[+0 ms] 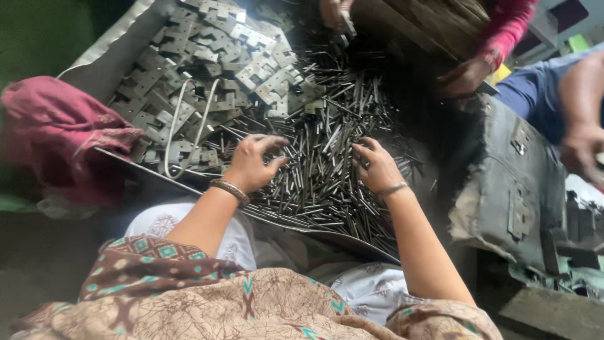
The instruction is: The person picks up individual metal plate hinges and long metal pins from a large bin and places them onto a padded surface for sorting and assembly.
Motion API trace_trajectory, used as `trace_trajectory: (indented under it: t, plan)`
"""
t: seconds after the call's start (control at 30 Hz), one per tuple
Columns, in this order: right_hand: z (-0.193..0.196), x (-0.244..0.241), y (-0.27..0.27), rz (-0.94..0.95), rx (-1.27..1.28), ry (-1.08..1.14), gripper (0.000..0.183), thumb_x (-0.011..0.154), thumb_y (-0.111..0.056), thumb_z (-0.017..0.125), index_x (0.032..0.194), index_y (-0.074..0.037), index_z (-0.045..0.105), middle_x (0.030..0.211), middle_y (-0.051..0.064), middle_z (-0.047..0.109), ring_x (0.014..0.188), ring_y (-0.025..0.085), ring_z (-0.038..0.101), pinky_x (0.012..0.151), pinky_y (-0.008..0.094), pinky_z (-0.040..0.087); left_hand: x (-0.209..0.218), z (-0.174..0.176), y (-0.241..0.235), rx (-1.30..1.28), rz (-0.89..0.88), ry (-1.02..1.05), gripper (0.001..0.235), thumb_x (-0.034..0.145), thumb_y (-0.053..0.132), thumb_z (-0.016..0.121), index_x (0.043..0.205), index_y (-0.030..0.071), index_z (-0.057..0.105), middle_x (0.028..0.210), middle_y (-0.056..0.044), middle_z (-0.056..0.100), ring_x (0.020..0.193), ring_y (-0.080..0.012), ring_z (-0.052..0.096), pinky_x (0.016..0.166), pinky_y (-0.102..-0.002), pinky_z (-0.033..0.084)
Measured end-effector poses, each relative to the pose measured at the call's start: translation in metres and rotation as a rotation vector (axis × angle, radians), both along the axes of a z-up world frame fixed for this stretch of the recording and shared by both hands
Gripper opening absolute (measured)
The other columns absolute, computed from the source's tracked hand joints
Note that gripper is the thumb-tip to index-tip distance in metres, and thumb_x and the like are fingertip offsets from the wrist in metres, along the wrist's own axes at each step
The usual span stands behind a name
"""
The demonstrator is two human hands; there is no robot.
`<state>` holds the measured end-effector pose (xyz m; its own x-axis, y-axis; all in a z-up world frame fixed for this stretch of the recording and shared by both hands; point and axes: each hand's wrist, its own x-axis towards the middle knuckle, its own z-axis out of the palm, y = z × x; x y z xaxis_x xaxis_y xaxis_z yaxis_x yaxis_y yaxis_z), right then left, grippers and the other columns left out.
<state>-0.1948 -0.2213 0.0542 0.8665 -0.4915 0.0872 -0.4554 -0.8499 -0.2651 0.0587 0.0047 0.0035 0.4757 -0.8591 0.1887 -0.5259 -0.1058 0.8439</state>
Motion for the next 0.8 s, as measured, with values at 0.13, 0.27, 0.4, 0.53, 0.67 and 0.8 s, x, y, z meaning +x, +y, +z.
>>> trace_trajectory:
  t: [0.13, 0.27, 0.4, 0.53, 0.67, 0.8]
  plan:
    - [-0.032, 0.07, -0.018, 0.066, 0.011, 0.065, 0.053, 0.084, -0.011, 0.077, 0.135, -0.012, 0.065, 0.146, 0.022, 0.052, 0.122, 0.044, 0.058, 0.101, 0.045, 0.051, 0.007, 0.005, -0.007, -0.403, -0.098, 1.057, 0.05, 0.082, 0.042, 0.086, 0.118, 0.01, 0.072, 0.103, -0.009, 0.076, 0.099, -0.0235, 0.07, 0.093, -0.038, 0.056]
    - [-0.058, 0.128, -0.039, 0.071, 0.007, 0.113, 0.067, 0.078, -0.007, 0.076, 0.142, -0.016, 0.06, 0.151, 0.02, 0.048, 0.128, 0.043, 0.056, 0.106, 0.045, 0.049, 0.019, 0.018, -0.002, -0.773, -0.017, 1.88, 0.05, 0.086, 0.045, 0.084, 0.116, 0.007, 0.069, 0.094, -0.004, 0.067, 0.09, -0.021, 0.068, 0.089, -0.042, 0.06]
    - [-0.089, 0.17, -0.07, -0.074, -0.027, 0.157, 0.092, 0.07, -0.007, 0.08, 0.154, -0.021, 0.045, 0.156, 0.026, 0.038, 0.136, 0.045, 0.047, 0.111, 0.044, 0.044, 0.024, 0.008, 0.002, -0.625, 0.16, 2.09, 0.046, 0.076, 0.049, 0.075, 0.102, 0.01, 0.069, 0.088, -0.007, 0.072, 0.08, -0.0238, 0.072, 0.075, -0.041, 0.061]
    - [-0.119, 0.198, -0.101, -0.167, 0.068, 0.099, 0.106, 0.075, -0.015, 0.086, 0.16, -0.012, 0.025, 0.149, 0.036, 0.035, 0.134, 0.049, 0.043, 0.109, 0.044, 0.041, 0.004, -0.027, -0.016, 0.068, 0.046, 0.918, 0.027, 0.094, 0.029, 0.073, 0.111, 0.008, 0.071, 0.098, -0.01, 0.072, 0.09, -0.0296, 0.071, 0.085, -0.042, 0.057]
    - [-0.127, 0.203, -0.099, -0.286, 0.16, 0.156, 0.11, 0.069, -0.015, 0.089, 0.16, -0.014, 0.028, 0.145, 0.031, 0.046, 0.129, 0.043, 0.053, 0.109, 0.042, 0.045, -0.03, -0.046, -0.016, 0.719, -0.244, 0.105, 0.023, 0.094, 0.018, 0.063, 0.109, 0.008, 0.077, 0.109, -0.019, 0.072, 0.104, -0.0351, 0.07, 0.091, -0.045, 0.057]
    - [-0.116, 0.198, -0.084, -0.284, 0.029, 0.076, 0.078, 0.07, -0.012, 0.086, 0.144, -0.018, 0.059, 0.129, 0.023, 0.059, 0.12, 0.039, 0.061, 0.105, 0.041, 0.051, -0.044, -0.059, -0.017, 0.641, -0.328, -0.37, 0.022, 0.086, 0.015, 0.064, 0.102, 0.007, 0.077, 0.106, -0.017, 0.073, 0.099, -0.0315, 0.072, 0.082, -0.04, 0.06]
